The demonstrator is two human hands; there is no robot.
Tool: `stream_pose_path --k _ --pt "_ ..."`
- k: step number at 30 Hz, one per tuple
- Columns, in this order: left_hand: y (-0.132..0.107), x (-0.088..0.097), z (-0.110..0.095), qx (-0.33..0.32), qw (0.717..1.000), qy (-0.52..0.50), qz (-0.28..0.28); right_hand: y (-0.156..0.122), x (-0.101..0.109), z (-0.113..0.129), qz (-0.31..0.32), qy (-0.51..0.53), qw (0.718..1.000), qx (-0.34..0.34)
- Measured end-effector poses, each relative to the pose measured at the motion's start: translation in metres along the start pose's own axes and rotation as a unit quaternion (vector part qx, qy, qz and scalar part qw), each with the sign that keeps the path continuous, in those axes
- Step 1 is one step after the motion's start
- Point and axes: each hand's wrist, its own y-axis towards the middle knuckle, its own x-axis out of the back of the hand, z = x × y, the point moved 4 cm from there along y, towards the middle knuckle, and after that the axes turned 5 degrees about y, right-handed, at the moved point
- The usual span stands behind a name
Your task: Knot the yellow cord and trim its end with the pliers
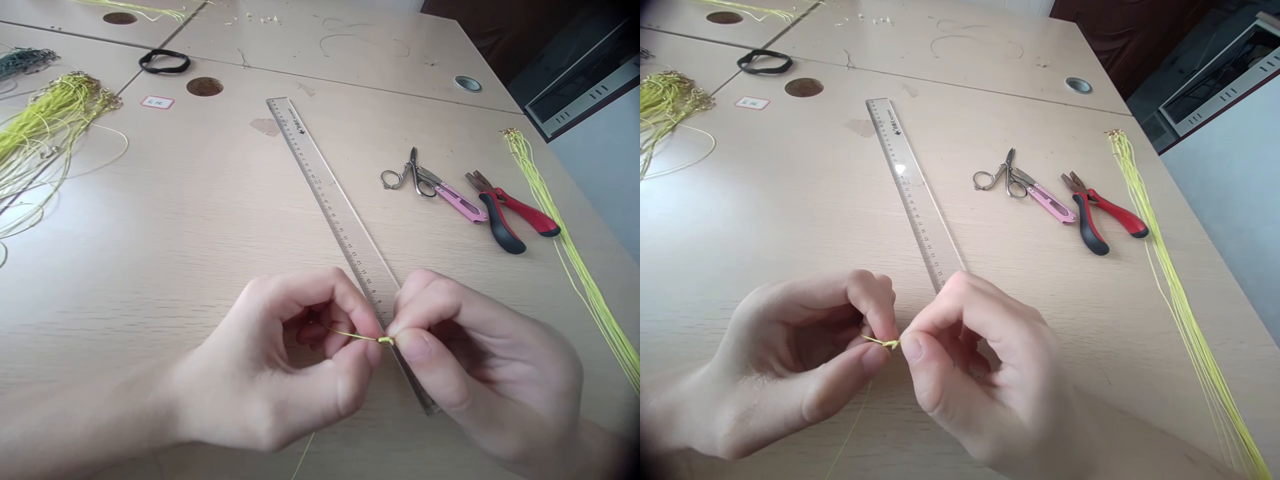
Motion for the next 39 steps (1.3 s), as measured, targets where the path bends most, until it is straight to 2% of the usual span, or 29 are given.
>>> stream_pose_path --k 39 --pt "-0.0008 0.0 0.0018 -0.001 1.0 0.008 0.003 0.0008 0.0004 0.0013 -0.003 -0.005 1.0 0.014"
